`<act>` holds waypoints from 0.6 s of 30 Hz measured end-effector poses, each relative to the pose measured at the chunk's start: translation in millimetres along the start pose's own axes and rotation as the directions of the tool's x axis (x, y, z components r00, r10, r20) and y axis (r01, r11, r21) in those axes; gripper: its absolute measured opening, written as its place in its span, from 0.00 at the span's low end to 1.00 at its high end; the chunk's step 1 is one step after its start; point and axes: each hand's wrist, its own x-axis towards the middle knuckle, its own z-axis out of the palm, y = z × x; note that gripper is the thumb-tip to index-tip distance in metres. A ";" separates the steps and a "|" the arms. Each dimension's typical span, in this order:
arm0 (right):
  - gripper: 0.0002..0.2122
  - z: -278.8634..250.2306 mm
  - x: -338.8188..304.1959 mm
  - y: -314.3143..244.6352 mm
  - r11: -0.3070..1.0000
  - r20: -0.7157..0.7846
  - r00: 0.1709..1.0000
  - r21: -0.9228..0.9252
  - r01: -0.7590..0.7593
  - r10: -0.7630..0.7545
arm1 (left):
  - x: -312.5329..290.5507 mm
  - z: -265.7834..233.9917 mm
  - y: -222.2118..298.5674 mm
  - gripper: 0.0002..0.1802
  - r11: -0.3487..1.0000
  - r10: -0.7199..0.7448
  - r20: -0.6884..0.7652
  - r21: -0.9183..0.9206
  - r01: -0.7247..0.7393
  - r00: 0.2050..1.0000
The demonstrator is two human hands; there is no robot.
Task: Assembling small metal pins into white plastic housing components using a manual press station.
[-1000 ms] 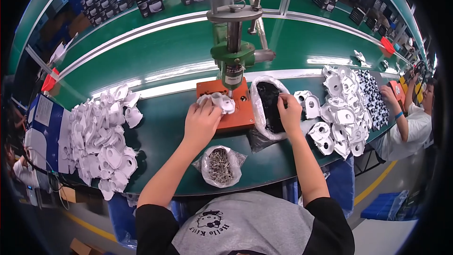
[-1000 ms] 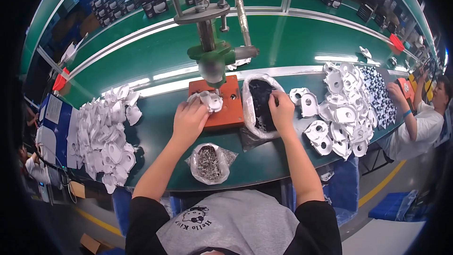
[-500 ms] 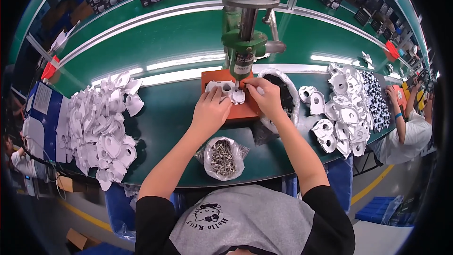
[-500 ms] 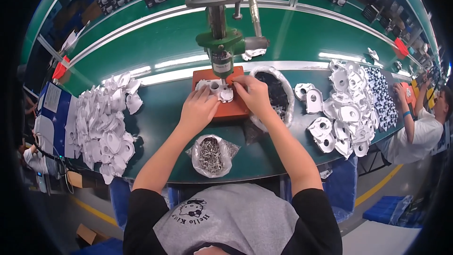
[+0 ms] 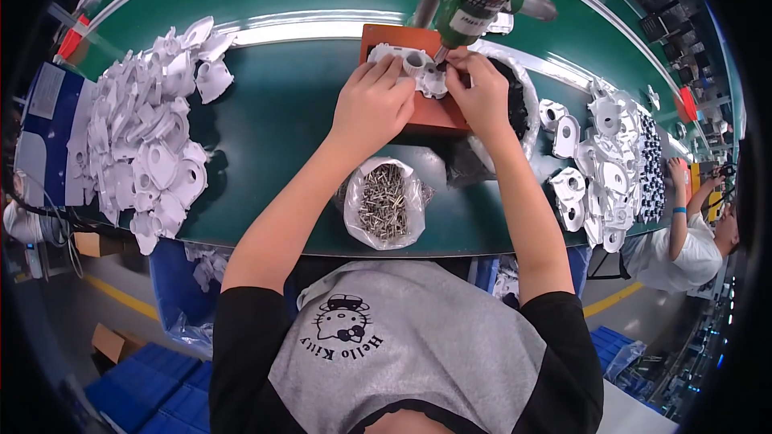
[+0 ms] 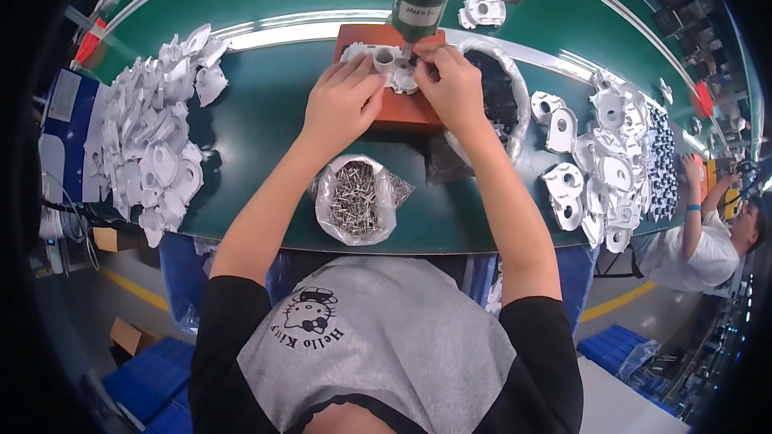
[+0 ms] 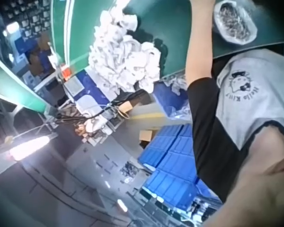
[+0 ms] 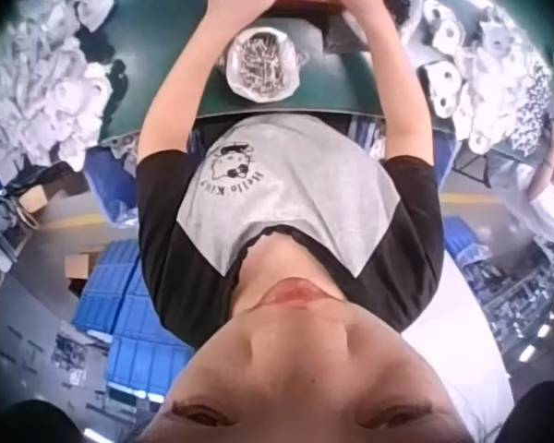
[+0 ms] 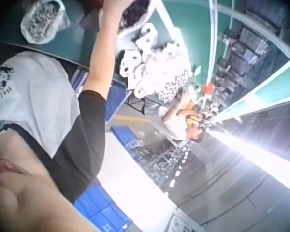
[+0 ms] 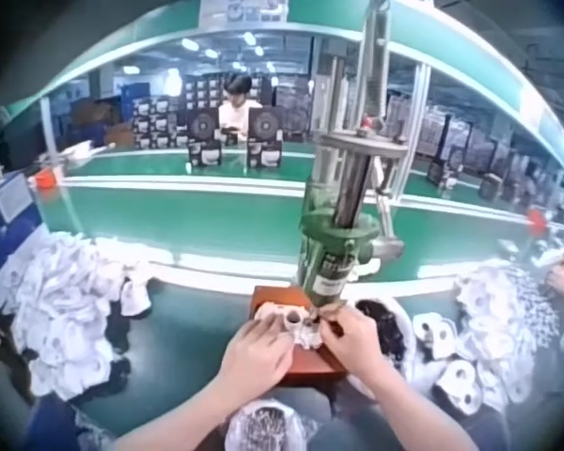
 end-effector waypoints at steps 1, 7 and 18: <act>0.05 0.7 -0.2 -1.0 1.000 0.015 1.000 -0.013 0.011 -0.011 | -0.5 0.3 0.1 0.06 1.000 0.003 -0.011 0.000 -0.003 1.000; 0.05 -1.0 1.8 1.3 0.975 0.133 0.976 -0.119 0.188 -0.172 | -4.4 0.7 1.5 0.06 1.000 -0.014 -0.016 0.003 0.014 1.000; 0.05 -2.2 1.0 -0.1 0.982 0.151 0.974 -0.053 0.179 -0.169 | -4.3 0.4 1.9 0.06 1.000 -0.028 -0.024 -0.006 0.028 0.999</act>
